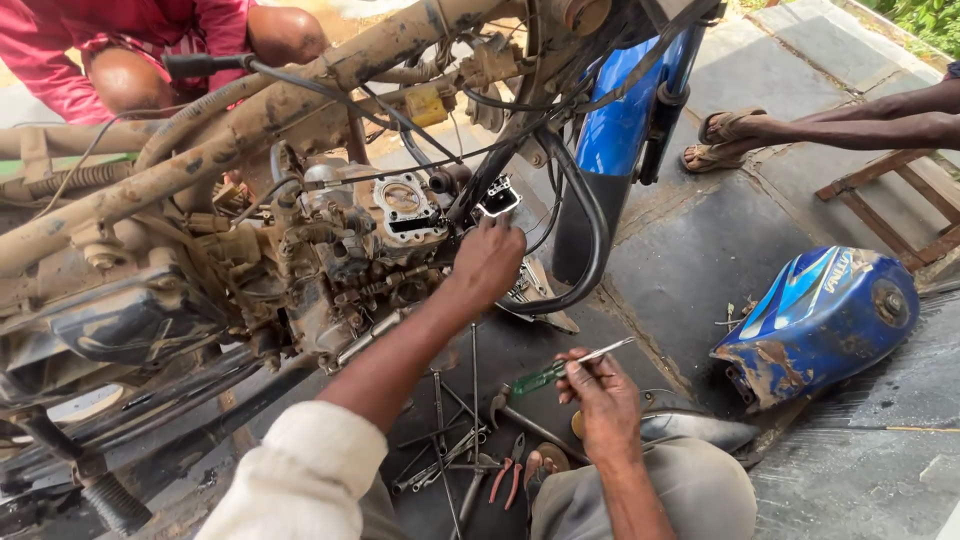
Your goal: Repairing the top end of a motorcycle engine, including cylinder head and intake components.
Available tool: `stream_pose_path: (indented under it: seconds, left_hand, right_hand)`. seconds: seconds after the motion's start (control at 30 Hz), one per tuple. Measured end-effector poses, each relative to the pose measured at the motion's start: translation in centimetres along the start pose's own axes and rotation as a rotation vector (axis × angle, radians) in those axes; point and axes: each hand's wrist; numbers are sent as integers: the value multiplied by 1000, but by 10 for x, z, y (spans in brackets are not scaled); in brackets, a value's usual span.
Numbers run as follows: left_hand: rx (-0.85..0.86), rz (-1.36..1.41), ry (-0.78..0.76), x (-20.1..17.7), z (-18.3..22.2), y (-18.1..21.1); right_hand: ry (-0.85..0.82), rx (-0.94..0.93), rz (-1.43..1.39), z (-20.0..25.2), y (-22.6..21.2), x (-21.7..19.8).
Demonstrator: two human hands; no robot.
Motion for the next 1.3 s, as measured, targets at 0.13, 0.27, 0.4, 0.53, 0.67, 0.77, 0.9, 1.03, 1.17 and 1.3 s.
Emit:
stream_pose_path:
  seconds: [0.13,0.27,0.4,0.53,0.67,0.77,0.9,1.03,1.17,1.3]
  left_hand:
    - [290,754,-36,-19,125,34]
    - [505,1042,6,-20,182,56]
    - [161,1106,-126,-46,201,60]
    - [174,1068,-5,-26,207,63]
    - [118,1224,67,-15,210,61]
    - [106,1286,-4,-10,230,58]
    - [-59,1453,-183,-19,244,33]
    - [-96,1191,-75,-29,249,-4]
    - [202,1007,327,-10,252,-11]
    - [179,882,373,-10,251,-19]
  right_hand:
    - [-32,-113,-133,2,-23,2]
    - [-87,-249,-27,5,-39,24]
    - [-148,-281,-190,-2,-44,46]
    - [-61,-149,-348,-16,-48,60]
    - [-137,-159,-350,-35,-48,70]
    - [-132,-129,-507,-77,-42,30]
    - [-136,-226,-487,-82,-67,-7]
    - [-132,-222,-436,-28,-52,23]
    - [-231,-217,339,9,-35,61]
    - [-375,-471,1022,23,-68,85]
Point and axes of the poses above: each hand's wrist, its own z-axis away from the middle knuckle, its own x-axis out of the palm, y = z × x, and after that the axes turned 12 degrees about -y, right-handed
